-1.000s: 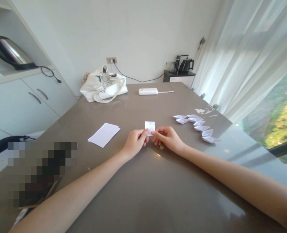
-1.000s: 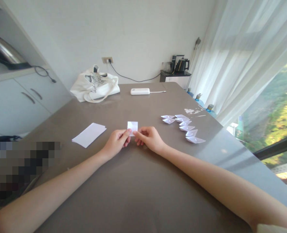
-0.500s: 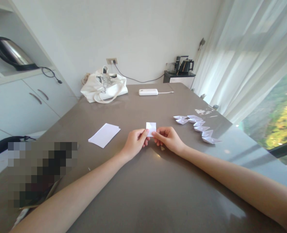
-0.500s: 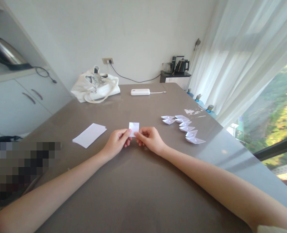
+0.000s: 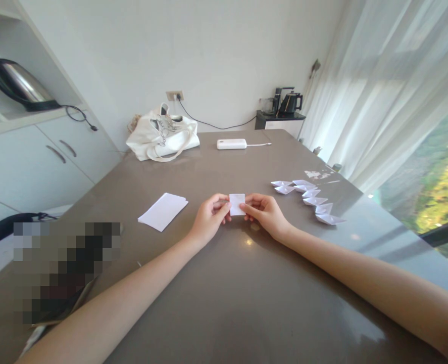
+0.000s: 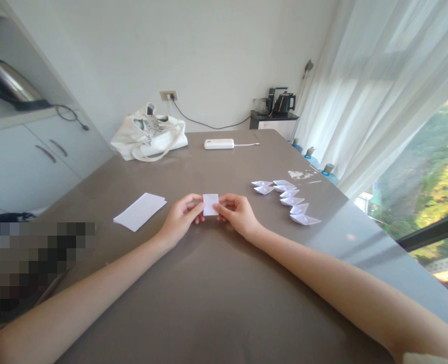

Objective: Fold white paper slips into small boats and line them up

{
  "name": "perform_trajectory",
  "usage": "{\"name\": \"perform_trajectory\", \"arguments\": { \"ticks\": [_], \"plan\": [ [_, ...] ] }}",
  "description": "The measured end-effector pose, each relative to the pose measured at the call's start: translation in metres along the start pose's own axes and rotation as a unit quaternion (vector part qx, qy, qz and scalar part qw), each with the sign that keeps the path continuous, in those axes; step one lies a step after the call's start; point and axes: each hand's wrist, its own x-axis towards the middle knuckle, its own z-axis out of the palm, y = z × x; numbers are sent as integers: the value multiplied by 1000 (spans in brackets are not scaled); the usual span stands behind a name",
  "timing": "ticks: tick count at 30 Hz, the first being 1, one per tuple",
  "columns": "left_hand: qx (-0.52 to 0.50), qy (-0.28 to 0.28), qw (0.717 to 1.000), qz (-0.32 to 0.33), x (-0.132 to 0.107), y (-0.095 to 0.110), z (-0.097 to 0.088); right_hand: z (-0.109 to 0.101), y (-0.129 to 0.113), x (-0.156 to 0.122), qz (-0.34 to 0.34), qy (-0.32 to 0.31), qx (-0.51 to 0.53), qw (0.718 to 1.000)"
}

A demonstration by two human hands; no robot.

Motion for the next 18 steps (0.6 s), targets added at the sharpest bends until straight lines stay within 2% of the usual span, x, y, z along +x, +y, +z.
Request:
{"name": "perform_trajectory", "arguments": {
  "ticks": [5,11,16,18],
  "plan": [
    [-42,6,999,-10,2,-3,-2,0,3,1,-7,7,19,1000],
    [-42,-1,999,-20,0,-1,-1,0,5,2,-12,1,25,1000],
    [-53,5,998,-14,0,-3,0,0,3,1,-23,-31,42,998],
    [-45,-13,999,-4,-1,-3,1,0,2,0,-27,-47,47,997]
  ]
}}
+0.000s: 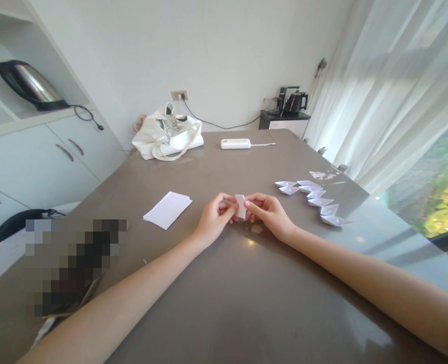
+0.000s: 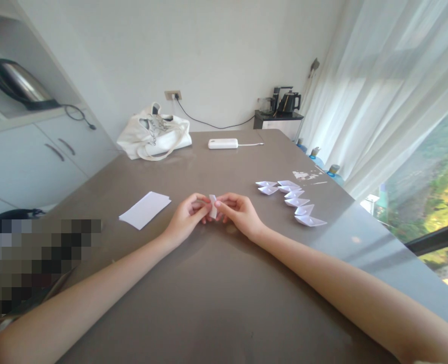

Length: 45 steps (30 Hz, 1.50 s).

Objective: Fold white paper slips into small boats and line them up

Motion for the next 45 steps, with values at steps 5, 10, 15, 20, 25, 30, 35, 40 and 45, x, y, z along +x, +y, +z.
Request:
{"name": "perform_trajectory", "arguments": {
  "ticks": [5,10,15,20,25,30,35,40,45],
  "plan": [
    [5,-44,999,11,-3,3,1,0,1,1,-1,-8,14,1000],
    [-14,-54,998,-3,-3,2,0,-1,2,2,4,-4,22,1000],
    [-24,-58,998,0,-3,0,0,-1,0,1,10,-10,22,1000],
    [-24,-59,998,-8,-2,1,1,-1,1,1,16,-6,20,1000],
    [-27,-58,998,-8,-3,4,2,-1,0,2,13,3,11,1000],
    [-15,-71,997,2,-4,5,2,0,-2,1,15,5,15,1000],
    [-5,-69,998,-2,-5,6,2,0,-3,1,15,3,11,1000],
    [-6,-62,998,-13,-5,8,2,0,-2,1,20,7,6,1000],
    [-6,-61,998,-7,-5,7,1,-2,3,1,16,14,-1,1000]
  ]
}}
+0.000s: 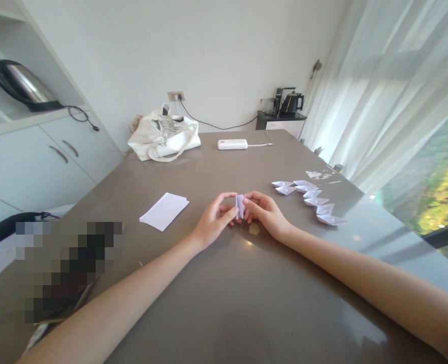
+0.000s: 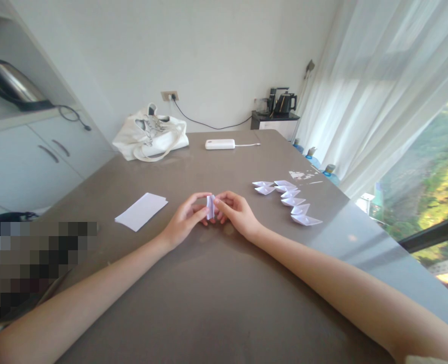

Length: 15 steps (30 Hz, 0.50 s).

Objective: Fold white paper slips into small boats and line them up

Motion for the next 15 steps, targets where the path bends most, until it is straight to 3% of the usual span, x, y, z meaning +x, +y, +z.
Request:
{"name": "perform_trajectory", "arguments": {
  "ticks": [5,15],
  "plan": [
    [12,26,1000,7,1,-3,0,1,2,0,-5,48,-36,998],
    [72,59,995,37,0,-1,2,-1,0,-2,14,-10,-78,997]
  ]
}}
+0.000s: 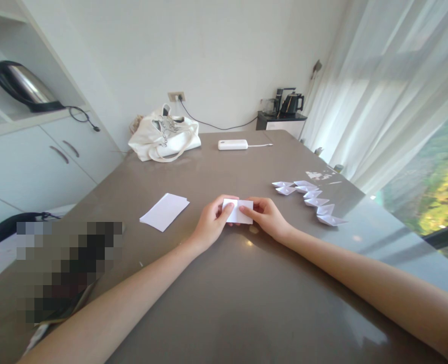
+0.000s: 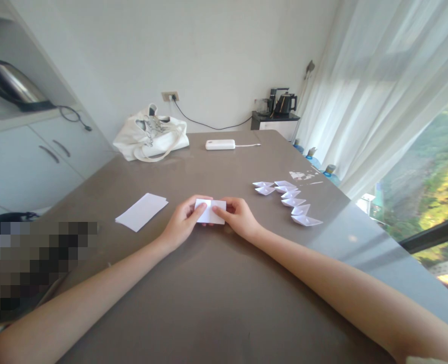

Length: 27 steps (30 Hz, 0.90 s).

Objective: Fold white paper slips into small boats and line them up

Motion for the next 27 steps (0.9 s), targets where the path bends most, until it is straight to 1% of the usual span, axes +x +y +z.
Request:
{"name": "perform_trajectory", "arguments": {
  "ticks": [3,5,10,12,14,18,20,23,27],
  "plan": [
    [32,8,999,6,0,2,-1,-1,1,1,-5,0,-22,1000],
    [46,25,999,10,0,2,-2,-1,2,1,-2,3,-18,1000],
    [89,121,988,34,0,0,-3,0,-1,0,27,6,-8,1000],
    [108,138,983,51,-1,0,-4,1,-3,-1,29,9,-10,999],
    [127,134,980,70,-2,2,-3,1,-5,-1,30,14,-9,999],
    [170,98,974,117,-4,8,-2,0,-4,0,45,23,-4,999],
    [175,81,972,133,-5,10,-2,-1,-2,0,50,33,-1,998],
    [140,58,980,128,-6,12,0,-2,-1,2,47,58,3,997],
    [73,41,993,85,-5,9,1,-2,0,2,45,73,12,996]
  ]
}}
